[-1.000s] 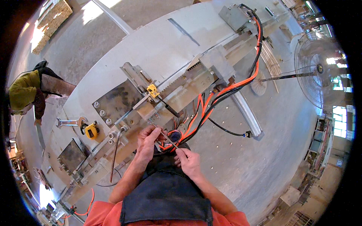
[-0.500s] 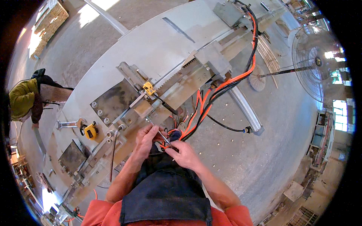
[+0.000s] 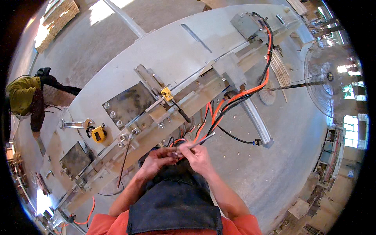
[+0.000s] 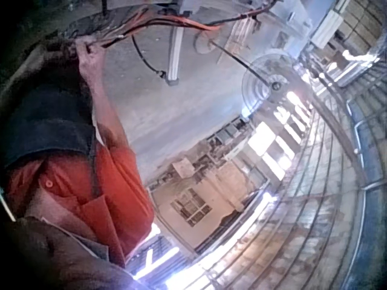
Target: The person assembles a metal machinery component by measuring parts with a tape measure, aligning a metal block, and tightening several screws and bolts using a wrench and a hex key.
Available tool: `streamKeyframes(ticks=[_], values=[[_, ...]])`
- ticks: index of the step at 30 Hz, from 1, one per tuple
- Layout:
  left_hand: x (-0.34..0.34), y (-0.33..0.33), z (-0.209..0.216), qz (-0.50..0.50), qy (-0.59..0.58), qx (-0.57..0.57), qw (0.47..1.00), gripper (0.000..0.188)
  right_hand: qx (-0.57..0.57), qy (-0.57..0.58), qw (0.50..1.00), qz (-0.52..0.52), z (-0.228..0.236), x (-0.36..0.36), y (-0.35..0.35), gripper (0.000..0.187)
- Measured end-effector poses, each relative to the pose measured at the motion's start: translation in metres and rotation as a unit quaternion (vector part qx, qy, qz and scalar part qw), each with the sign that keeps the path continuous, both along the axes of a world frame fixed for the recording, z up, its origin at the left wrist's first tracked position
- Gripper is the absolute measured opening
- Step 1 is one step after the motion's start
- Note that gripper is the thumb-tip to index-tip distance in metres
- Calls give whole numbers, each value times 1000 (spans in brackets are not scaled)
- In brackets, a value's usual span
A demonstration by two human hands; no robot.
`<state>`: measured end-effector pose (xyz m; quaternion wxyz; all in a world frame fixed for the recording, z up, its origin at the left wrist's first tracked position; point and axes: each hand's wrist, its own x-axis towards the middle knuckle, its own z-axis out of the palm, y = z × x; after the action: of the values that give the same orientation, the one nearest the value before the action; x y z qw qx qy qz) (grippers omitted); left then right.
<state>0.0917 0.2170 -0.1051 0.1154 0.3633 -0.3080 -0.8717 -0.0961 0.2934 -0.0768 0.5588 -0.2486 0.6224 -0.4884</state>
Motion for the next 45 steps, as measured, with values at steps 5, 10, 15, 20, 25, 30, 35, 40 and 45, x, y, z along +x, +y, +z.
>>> streamKeyframes(ticks=[5,10,15,20,25,30,35,40,45], values=[[-27,-24,0,132,15,40,990,28,-63,104,989,-82,-2,10,-43,22],[-38,-27,-10,188,-21,35,981,27,-75,138,985,-72,7,19,-56,22],[-41,-21,-20,235,-36,21,971,25,-109,216,970,-29,5,21,-60,20],[-43,-19,-11,258,-44,7,965,22,-166,292,942,-9,2,24,-57,17],[-44,-18,-19,261,-38,5,965,22,-185,341,922,4,9,25,-59,15],[-47,-16,-25,299,6,10,954,20,-204,408,888,62,21,26,-65,16],[-48,-17,-27,310,47,49,948,16,-202,441,864,135,34,25,-67,18],[-44,-18,-32,308,170,68,934,16,-182,492,830,189,43,35,-70,23],[-52,9,-97,330,216,9,919,18,-149,549,792,220,65,44,-71,27]])
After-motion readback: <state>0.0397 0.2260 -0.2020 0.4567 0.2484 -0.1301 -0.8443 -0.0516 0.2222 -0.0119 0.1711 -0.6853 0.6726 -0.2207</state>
